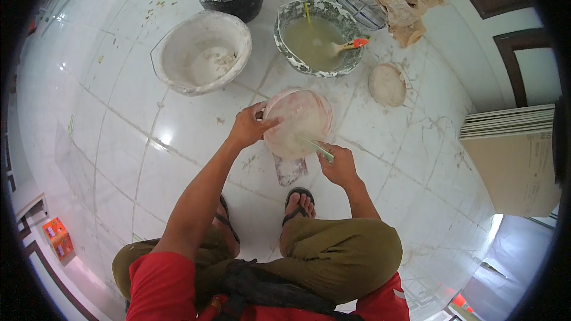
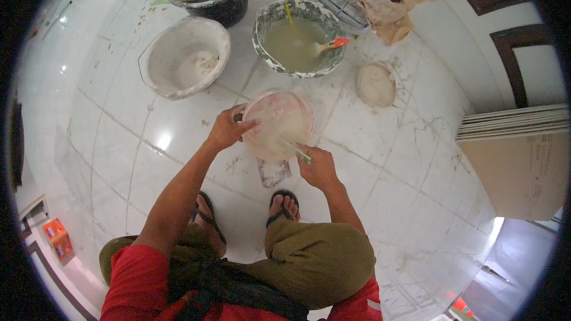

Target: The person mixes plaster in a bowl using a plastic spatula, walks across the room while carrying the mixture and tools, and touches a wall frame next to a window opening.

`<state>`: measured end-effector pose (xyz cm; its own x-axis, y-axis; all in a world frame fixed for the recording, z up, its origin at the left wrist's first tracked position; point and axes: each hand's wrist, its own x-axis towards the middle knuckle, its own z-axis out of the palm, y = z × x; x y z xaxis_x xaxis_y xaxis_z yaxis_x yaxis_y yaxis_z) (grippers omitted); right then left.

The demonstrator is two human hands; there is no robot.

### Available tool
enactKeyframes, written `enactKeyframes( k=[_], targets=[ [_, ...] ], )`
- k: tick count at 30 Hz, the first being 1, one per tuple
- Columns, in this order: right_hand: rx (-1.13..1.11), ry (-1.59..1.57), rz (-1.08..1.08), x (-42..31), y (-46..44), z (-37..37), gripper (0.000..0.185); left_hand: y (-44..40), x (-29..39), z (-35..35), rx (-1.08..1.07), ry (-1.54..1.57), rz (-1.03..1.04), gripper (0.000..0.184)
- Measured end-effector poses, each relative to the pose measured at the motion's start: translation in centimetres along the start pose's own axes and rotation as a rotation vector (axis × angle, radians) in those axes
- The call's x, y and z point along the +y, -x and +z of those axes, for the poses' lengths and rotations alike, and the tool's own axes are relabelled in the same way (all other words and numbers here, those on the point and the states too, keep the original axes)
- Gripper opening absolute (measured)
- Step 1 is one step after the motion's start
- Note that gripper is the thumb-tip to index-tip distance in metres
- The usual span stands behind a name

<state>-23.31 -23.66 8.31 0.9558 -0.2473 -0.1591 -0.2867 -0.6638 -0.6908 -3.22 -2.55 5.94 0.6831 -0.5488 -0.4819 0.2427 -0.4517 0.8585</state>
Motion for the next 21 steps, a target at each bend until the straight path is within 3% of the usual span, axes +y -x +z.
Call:
enactKeyframes(
  k=[14,16,21],
  targets=[
    [-0.013,0.013,-0.008,2.0,0.3,0.3,0.031,-0.3,-0.9,0.0,-0.004,0.012,0.036,0.057],
    [0.057,-0.080,0.153,1.2,0.4,-0.1,0.030,-0.1,-0.9,-0.2,-0.008,0.011,0.024,0.058],
    [0.068,-0.073,0.155,1.0,0.1,-1.2,0.028,0.0,-0.4,-0.4,-0.039,0.051,0.007,0.059]
  ],
)
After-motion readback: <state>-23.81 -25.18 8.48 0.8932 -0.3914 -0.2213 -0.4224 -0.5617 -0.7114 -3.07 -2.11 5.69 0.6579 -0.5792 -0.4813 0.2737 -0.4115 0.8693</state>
